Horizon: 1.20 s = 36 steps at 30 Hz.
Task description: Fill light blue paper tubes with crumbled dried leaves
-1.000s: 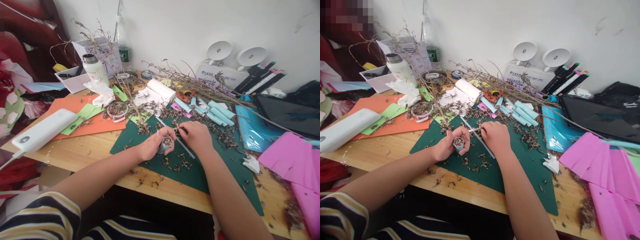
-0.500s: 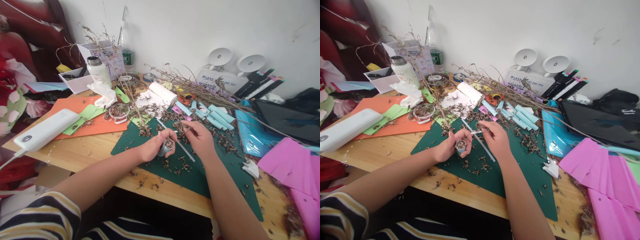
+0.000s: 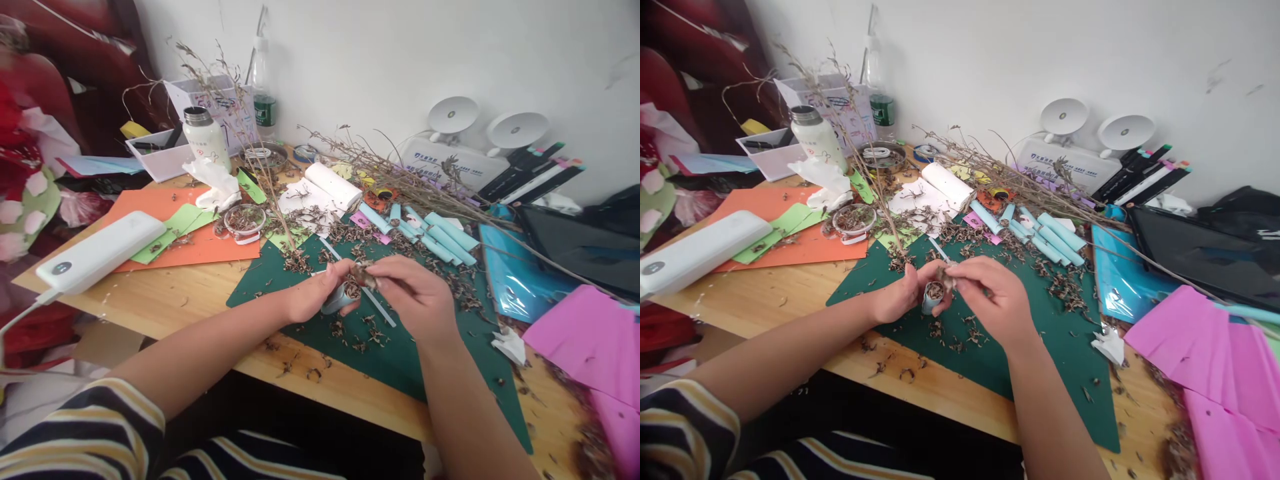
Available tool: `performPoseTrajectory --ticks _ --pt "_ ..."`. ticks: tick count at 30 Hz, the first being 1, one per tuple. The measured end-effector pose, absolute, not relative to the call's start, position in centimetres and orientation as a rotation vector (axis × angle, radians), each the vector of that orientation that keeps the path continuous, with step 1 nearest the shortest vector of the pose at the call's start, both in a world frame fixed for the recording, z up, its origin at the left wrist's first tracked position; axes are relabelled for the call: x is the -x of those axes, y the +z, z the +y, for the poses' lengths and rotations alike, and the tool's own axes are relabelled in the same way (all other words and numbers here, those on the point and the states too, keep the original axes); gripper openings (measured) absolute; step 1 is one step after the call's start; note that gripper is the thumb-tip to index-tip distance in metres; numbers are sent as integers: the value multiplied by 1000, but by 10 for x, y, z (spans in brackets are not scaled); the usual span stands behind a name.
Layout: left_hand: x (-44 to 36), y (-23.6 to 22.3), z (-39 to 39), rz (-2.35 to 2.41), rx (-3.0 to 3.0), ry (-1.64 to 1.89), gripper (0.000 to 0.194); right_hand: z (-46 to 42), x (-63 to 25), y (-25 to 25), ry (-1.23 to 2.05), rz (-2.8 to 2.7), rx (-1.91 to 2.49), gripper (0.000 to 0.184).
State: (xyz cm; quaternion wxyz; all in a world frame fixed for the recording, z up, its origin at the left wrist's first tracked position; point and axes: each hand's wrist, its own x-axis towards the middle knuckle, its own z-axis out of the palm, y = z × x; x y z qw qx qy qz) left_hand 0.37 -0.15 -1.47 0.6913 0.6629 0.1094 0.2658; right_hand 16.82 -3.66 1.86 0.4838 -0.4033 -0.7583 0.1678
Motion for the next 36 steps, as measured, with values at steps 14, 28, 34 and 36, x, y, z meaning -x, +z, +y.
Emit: performPoseTrajectory --ticks 14,28,34,36 --pt "-2 -15 -1 265 -1477 625 59 -45 -159 28 -54 -2217 813 15" --pt "-1 -7 -4 277 -1527 565 60 -45 -152 32 77 -2100 874 23" --pt "-4 -8 -2 252 -1462 599 60 -45 -154 31 -134 -2139 842 15" --pt "-4 -7 -1 260 -1477 595 59 -44 -155 29 -149 -2155 859 14"
